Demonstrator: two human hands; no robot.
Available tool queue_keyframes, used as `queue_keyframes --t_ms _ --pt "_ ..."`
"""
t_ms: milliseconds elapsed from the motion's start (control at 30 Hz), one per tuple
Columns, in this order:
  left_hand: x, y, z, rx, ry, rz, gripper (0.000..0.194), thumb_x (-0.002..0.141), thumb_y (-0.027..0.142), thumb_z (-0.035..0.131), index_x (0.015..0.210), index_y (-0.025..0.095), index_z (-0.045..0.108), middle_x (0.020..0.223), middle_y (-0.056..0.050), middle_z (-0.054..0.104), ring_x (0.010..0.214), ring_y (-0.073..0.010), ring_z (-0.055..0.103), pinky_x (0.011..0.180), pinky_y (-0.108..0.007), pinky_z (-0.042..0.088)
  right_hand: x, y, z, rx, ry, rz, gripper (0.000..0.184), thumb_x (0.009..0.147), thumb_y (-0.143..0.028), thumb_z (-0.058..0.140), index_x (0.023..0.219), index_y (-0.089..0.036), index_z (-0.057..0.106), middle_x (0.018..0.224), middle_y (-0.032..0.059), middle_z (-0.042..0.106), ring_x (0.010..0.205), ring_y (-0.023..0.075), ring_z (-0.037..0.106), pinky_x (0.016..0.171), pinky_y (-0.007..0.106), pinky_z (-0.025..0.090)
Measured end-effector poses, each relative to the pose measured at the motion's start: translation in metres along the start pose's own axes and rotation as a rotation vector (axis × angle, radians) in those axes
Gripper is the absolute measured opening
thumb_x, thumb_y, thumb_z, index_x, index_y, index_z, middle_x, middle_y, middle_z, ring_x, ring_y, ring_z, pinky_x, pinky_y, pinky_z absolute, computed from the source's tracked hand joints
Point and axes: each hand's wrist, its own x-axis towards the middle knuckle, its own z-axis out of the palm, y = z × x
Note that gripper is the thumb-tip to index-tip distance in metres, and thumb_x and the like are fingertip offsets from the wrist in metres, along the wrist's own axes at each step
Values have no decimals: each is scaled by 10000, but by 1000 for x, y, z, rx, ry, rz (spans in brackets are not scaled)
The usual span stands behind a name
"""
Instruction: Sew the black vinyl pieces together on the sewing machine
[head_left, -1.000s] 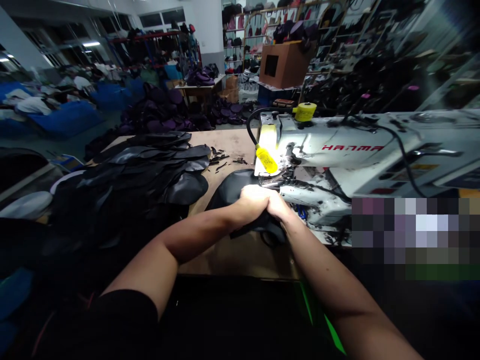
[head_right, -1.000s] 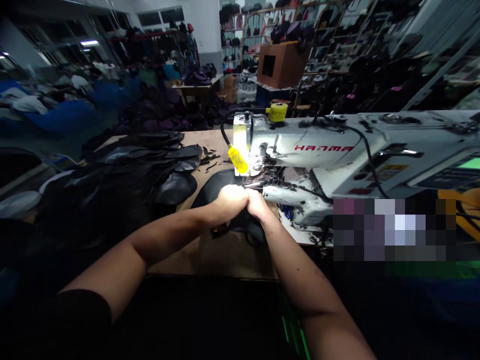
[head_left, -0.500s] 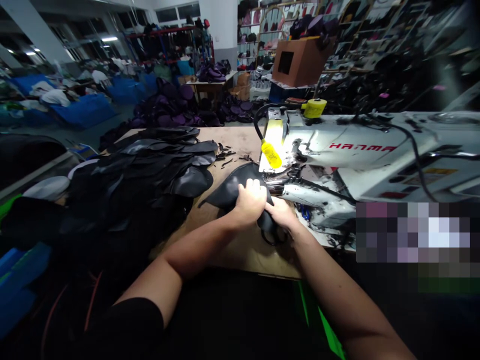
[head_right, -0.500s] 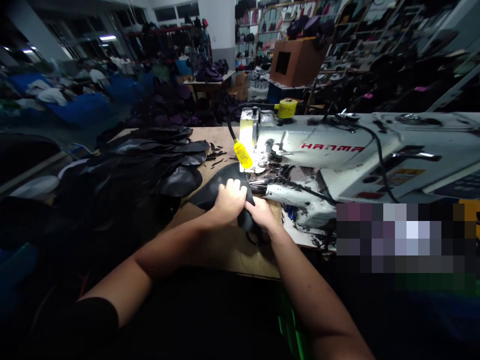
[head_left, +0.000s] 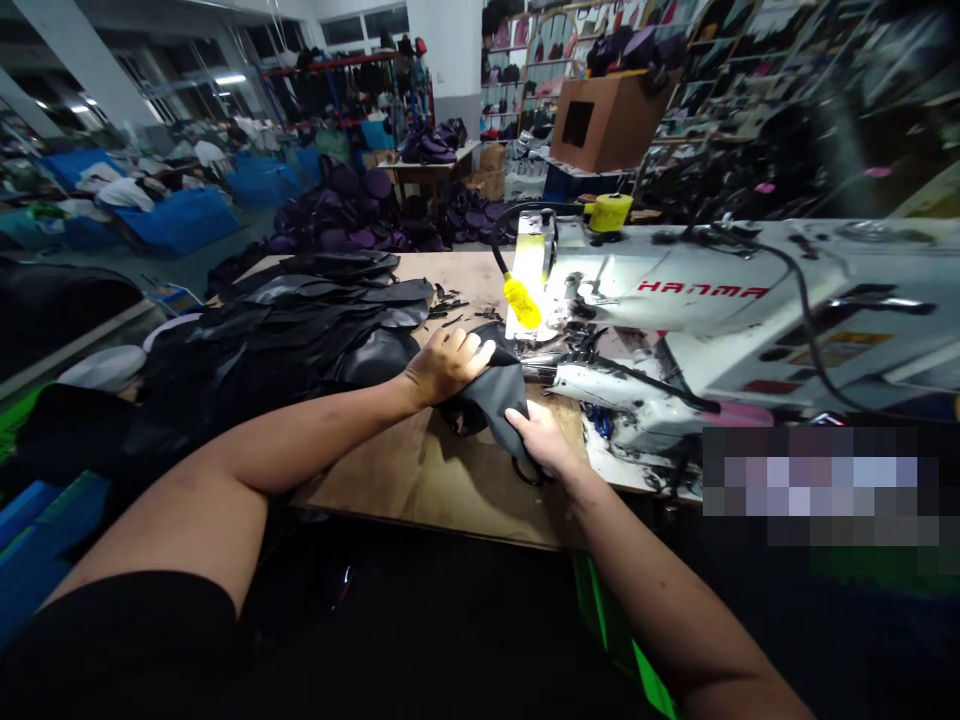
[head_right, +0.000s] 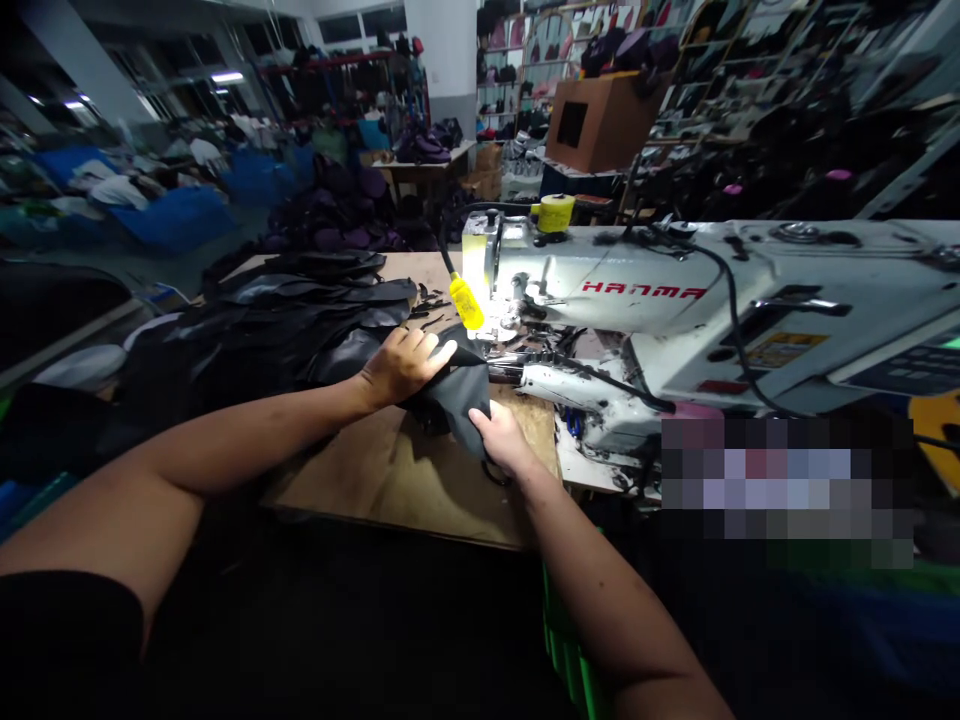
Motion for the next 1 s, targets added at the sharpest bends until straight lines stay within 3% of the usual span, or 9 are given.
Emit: queue_keyframes --t_ms 133,267,400,567,800,1000 --pt "5 17 -24 -50 -180 28 336 985 101 400 937 111 732 871 -155 706 790 -239 666 660 -335 458 2 2 0 -104 16 -56 236 935 -361 516 982 -213 694 1054 85 787 952 250 711 868 347 548" --pt "7 48 -28 -190 -349 28 186 946 139 539 977 135 722 779 -98 724 681 -225 698 595 -304 462 4 2 2 -191 24 -94 262 946 -322 482 1007 -197 703 1043 99 779 956 251 700 868 337 528" --pt "9 64 -16 -230 -352 125 170 927 119 576 899 135 743 741 -105 727 674 -234 720 603 -305 486 6 4 4 -189 29 -84 294 975 -356 442 1019 -208 691 1021 90 768 952 242 688 847 320 520" --pt "16 65 -10 -225 -317 211 203 919 99 573 845 121 761 743 -117 731 677 -244 721 616 -319 505 18 11 -2 -149 41 -75 311 952 -422 468 1015 -207 682 996 80 754 933 235 667 859 323 520" --pt "38 79 -5 -205 -317 -29 264 943 111 510 906 76 770 861 -170 763 802 -294 749 689 -373 547 55 8 -4 48 118 -145 248 852 -351 437 857 -185 621 897 57 707 841 211 558 810 332 490" --pt "43 70 20 -224 -274 -74 306 1020 169 457 1007 84 751 945 -167 768 847 -277 729 737 -369 532 68 -6 -5 -16 148 -92 136 827 -274 484 720 -199 521 765 38 639 760 173 462 765 331 455"
